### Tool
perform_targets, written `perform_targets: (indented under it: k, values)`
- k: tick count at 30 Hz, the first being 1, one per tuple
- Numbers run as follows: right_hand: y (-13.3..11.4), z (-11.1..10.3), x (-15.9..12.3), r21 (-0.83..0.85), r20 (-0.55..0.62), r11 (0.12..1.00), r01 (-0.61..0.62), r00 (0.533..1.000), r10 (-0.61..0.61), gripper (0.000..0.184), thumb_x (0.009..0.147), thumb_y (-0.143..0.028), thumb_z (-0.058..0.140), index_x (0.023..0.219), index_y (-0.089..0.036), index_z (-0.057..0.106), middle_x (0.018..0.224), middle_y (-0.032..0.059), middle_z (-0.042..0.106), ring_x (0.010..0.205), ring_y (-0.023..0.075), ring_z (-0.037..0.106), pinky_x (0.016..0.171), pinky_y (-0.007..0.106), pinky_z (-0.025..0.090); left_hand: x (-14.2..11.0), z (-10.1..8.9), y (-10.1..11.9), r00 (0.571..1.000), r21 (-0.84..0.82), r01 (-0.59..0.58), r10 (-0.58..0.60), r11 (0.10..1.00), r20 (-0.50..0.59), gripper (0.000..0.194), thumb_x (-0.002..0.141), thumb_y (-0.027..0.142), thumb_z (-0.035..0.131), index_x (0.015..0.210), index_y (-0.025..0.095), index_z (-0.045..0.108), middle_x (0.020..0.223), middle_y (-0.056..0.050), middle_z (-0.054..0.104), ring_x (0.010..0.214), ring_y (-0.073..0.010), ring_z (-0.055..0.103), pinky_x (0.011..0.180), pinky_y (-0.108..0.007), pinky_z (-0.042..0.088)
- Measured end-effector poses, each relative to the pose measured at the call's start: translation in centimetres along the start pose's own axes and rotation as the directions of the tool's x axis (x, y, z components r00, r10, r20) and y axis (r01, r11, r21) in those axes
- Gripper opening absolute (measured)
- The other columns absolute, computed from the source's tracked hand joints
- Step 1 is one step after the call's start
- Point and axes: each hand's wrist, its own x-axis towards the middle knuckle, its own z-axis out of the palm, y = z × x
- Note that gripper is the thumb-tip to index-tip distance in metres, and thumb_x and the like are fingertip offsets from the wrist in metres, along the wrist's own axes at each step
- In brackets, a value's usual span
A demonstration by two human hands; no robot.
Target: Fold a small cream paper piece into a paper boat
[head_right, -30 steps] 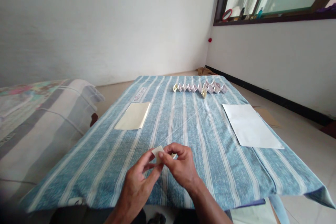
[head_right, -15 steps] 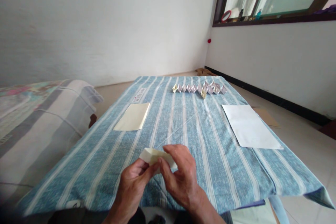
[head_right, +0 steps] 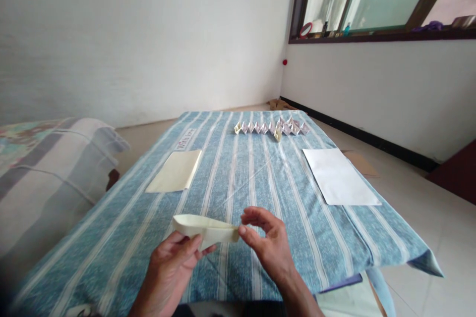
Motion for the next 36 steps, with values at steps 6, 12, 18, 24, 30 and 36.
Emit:
perform_targets:
  k: [6, 12, 18, 24, 30, 36]
  values:
    - [0.1, 0.5, -0.4, 0.080, 0.173, 0.995, -0.060, 0.984, 0.045, 0.026, 0.068, -0.039, 0.083, 0.080, -0.018, 0.073, 0.070, 0.0010, 0.067, 0.066, 0.0137, 0.057, 0.063, 0.025, 0.045, -0.1, 0.2, 0.0, 1.000, -0.024, 0.009, -0.009, 1.000, -0.001, 0.028, 0.063, 0.031, 0.085, 0.085, 0.017, 0.075, 0.085, -0.006, 0.077, 0.082, -0.0239, 0.070, 0.071, -0.033, 0.057]
    - [0.3, 1.0, -0.7, 0.127, 0.233, 0.986, -0.110, 0.969, 0.079, 0.023, 0.070, -0.038, 0.082, 0.070, -0.017, 0.072, 0.059, -0.0001, 0.066, 0.057, 0.0109, 0.055, 0.060, 0.023, 0.042, -0.2, 0.1, 0.0, 0.999, -0.054, 0.027, -0.026, 0.998, 0.028, 0.026, 0.065, 0.030, 0.084, 0.085, 0.016, 0.075, 0.083, -0.006, 0.077, 0.081, -0.0229, 0.070, 0.072, -0.033, 0.057]
    - [0.1, 1.2, -0.8, 0.137, 0.253, 0.985, -0.105, 0.965, 0.068, 0.024, 0.071, -0.038, 0.081, 0.068, -0.016, 0.071, 0.058, 0.0007, 0.067, 0.056, 0.0099, 0.056, 0.059, 0.022, 0.043, -0.3, -0.3, 0.0, 0.999, -0.087, 0.044, -0.041, 0.995, 0.031, 0.028, 0.062, 0.027, 0.086, 0.084, 0.014, 0.075, 0.086, -0.008, 0.077, 0.081, -0.0218, 0.070, 0.070, -0.031, 0.057]
    - [0.0, 1.2, -0.9, 0.102, 0.266, 0.992, -0.079, 0.963, 0.049, 0.025, 0.071, -0.037, 0.082, 0.068, -0.015, 0.070, 0.061, 0.0008, 0.067, 0.058, 0.0095, 0.056, 0.059, 0.020, 0.043, -0.3, -0.7, 0.0, 0.996, -0.162, 0.088, -0.083, 0.983, 0.037, 0.028, 0.060, 0.023, 0.088, 0.083, 0.014, 0.075, 0.084, -0.008, 0.077, 0.077, -0.0211, 0.070, 0.066, -0.030, 0.058]
    - [0.2, 0.3, -0.9, 0.154, 0.316, 0.988, -0.009, 0.948, -0.041, 0.029, 0.070, -0.023, 0.083, 0.097, -0.022, 0.072, 0.066, -0.0030, 0.067, 0.061, 0.0088, 0.058, 0.061, 0.020, 0.044, -0.1, -0.8, 0.1, 0.983, -0.267, 0.175, -0.155, 0.948, 0.094, 0.025, 0.060, 0.019, 0.088, 0.082, 0.015, 0.074, 0.086, -0.007, 0.076, 0.075, -0.0192, 0.069, 0.060, -0.028, 0.059]
    - [-0.6, -0.3, -0.1, 0.196, 0.486, 0.981, 0.010, 0.868, -0.106, 0.042, 0.071, -0.017, 0.082, 0.111, -0.023, 0.070, 0.073, -0.0009, 0.071, 0.066, 0.0100, 0.064, 0.068, 0.021, 0.048, -0.1, -0.9, -0.4, 0.961, -0.365, 0.276, -0.251, 0.889, 0.115, 0.026, 0.059, 0.014, 0.088, 0.080, 0.016, 0.073, 0.081, -0.006, 0.076, 0.068, -0.0171, 0.070, 0.055, -0.025, 0.059]
